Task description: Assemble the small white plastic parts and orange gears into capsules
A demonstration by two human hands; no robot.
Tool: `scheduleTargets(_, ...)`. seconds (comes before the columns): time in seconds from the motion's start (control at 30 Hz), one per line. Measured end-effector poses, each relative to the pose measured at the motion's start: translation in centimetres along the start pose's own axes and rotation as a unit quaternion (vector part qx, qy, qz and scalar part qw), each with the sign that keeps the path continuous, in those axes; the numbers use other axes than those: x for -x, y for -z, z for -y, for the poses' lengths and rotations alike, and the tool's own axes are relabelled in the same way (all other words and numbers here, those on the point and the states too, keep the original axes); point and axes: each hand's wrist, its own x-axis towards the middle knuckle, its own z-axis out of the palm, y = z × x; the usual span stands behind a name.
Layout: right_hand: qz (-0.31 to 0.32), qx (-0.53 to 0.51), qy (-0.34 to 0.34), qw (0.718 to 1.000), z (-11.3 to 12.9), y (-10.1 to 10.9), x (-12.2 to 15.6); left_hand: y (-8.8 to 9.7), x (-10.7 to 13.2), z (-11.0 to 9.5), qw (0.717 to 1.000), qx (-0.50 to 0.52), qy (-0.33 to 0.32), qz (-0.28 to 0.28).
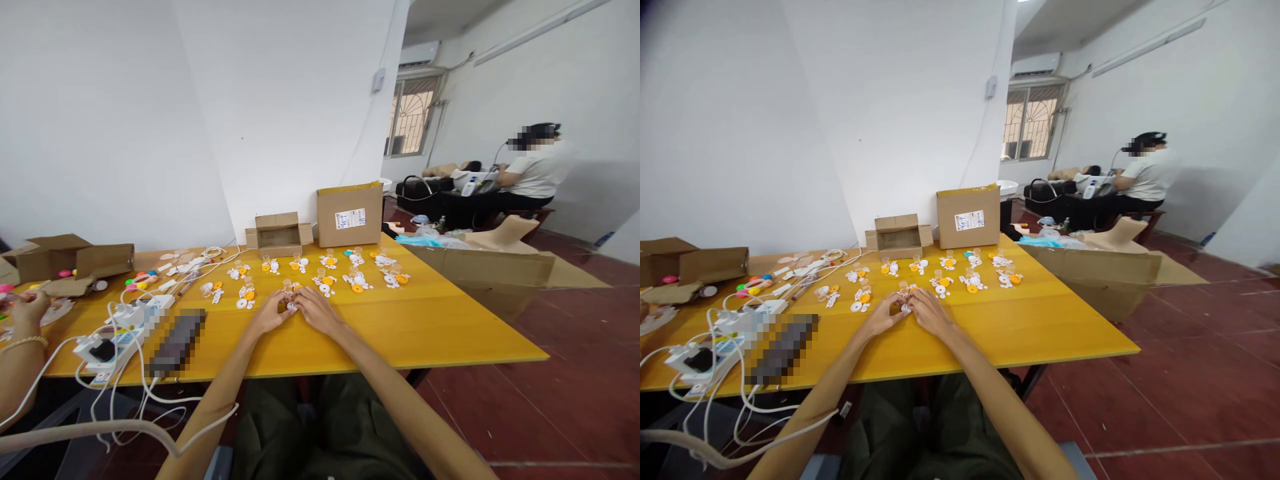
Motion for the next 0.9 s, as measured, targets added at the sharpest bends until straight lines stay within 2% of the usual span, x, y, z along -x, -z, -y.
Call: scheduleTargets(0.9, -0.001, 0.016, 0.006, 1.0, -0.36, -0.27, -0.06, -0.04, -0.06, 0.54, 1.0, 0.004, 0.007, 0.007)
